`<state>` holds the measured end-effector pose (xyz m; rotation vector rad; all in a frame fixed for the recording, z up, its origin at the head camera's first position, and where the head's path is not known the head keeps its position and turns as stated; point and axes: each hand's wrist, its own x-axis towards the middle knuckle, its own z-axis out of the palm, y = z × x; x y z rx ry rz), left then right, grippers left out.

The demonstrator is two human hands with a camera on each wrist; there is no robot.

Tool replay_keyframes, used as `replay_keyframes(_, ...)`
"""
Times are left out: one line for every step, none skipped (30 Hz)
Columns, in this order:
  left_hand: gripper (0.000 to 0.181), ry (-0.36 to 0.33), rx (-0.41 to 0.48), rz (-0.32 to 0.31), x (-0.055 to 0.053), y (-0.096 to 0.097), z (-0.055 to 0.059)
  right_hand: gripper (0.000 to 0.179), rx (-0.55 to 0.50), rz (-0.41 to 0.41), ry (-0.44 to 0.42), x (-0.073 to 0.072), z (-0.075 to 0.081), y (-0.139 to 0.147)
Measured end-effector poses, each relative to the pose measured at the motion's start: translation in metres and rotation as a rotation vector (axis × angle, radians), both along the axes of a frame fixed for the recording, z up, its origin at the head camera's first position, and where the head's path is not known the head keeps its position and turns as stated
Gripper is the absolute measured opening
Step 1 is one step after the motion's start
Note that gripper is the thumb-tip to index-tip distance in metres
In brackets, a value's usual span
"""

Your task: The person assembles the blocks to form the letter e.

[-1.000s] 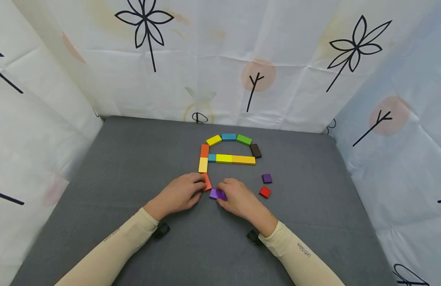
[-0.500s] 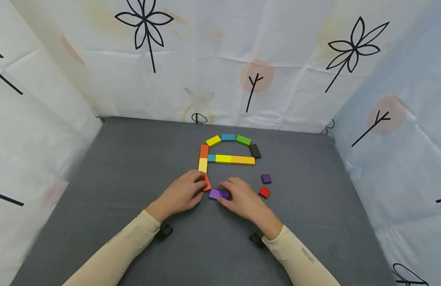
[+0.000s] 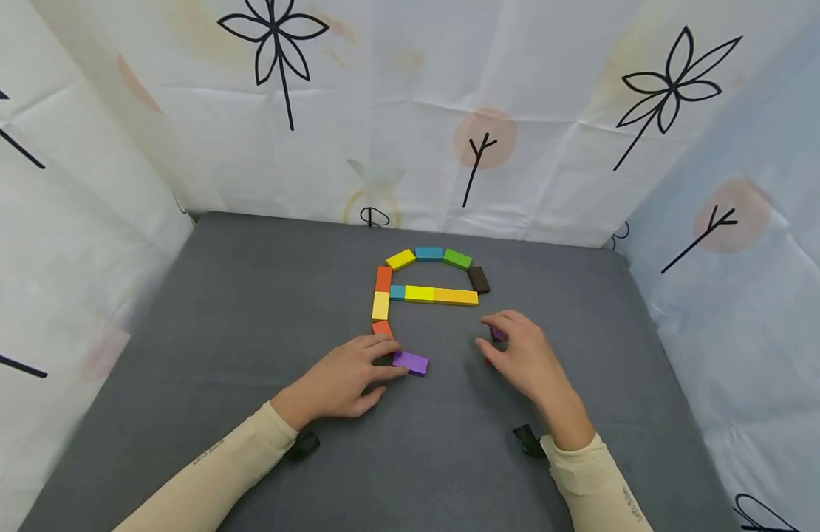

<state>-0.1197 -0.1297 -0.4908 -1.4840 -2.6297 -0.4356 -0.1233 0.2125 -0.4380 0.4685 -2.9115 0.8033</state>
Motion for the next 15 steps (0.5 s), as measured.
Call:
replay_keyframes(0.043, -0.007, -0.011, -0.003, 0.000, 0.000, 0.000, 0.037, 0.004, -0.013, -0.008, 0.000, 0.000, 0.005)
replay_keyframes(0.043, -0.012, -0.021, -0.006, 0.000, 0.001, 0.000, 0.037, 0.008, -0.025, -0.018, 0.000, -0.001, 0.009)
replay_keyframes(0.043, -0.014, -0.028, -0.012, 0.000, 0.001, 0.000, 0.037, 0.016, -0.037, -0.031, 0.000, -0.002, 0.013)
replay_keyframes(0.044, -0.017, -0.034, -0.017, 0.001, 0.002, -0.001, 0.037, 0.025, -0.047, -0.045, 0.000, -0.004, 0.016)
replay_keyframes(0.044, -0.019, -0.039, -0.020, 0.001, 0.002, -0.001, 0.037, 0.033, -0.057, -0.065, 0.001, -0.007, 0.019)
replay_keyframes(0.044, -0.021, -0.044, -0.023, 0.001, 0.003, -0.002, 0.038, 0.043, -0.066, -0.083, 0.002, -0.009, 0.022)
replay_keyframes(0.044, -0.024, -0.049, -0.024, 0.001, 0.003, -0.002, 0.038, 0.051, -0.074, -0.098, 0.002, -0.012, 0.024)
replay_keyframes(0.044, -0.028, -0.053, -0.024, 0.001, 0.003, -0.002, 0.038, 0.061, -0.078, -0.113, 0.003, -0.016, 0.026)
replay_keyframes(0.044, -0.032, -0.058, -0.023, 0.001, 0.003, -0.002, 0.038, 0.073, -0.080, -0.125, 0.004, -0.019, 0.027)
replay_keyframes(0.044, -0.036, -0.064, -0.020, 0.001, 0.004, -0.002, 0.037, 0.081, -0.080, -0.133, 0.005, -0.022, 0.027)
replay_keyframes(0.045, -0.040, -0.069, -0.017, 0.001, 0.004, -0.002, 0.036, 0.086, -0.079, -0.144, 0.005, -0.025, 0.027)
replay_keyframes(0.045, -0.044, -0.074, -0.014, 0.001, 0.004, -0.002, 0.035, 0.091, -0.074, -0.148, 0.006, -0.028, 0.027)
replay_keyframes(0.046, -0.046, -0.080, -0.012, 0.002, 0.004, -0.002, 0.033, 0.094, -0.071, -0.152, 0.006, -0.030, 0.027)
replay_keyframes(0.046, -0.048, -0.084, -0.009, 0.002, 0.004, -0.002, 0.032, 0.096, -0.069, -0.155, 0.007, -0.032, 0.027)
replay_keyframes(0.047, -0.050, -0.088, -0.007, 0.002, 0.004, -0.002, 0.030, 0.095, -0.067, -0.158, 0.007, -0.033, 0.026)
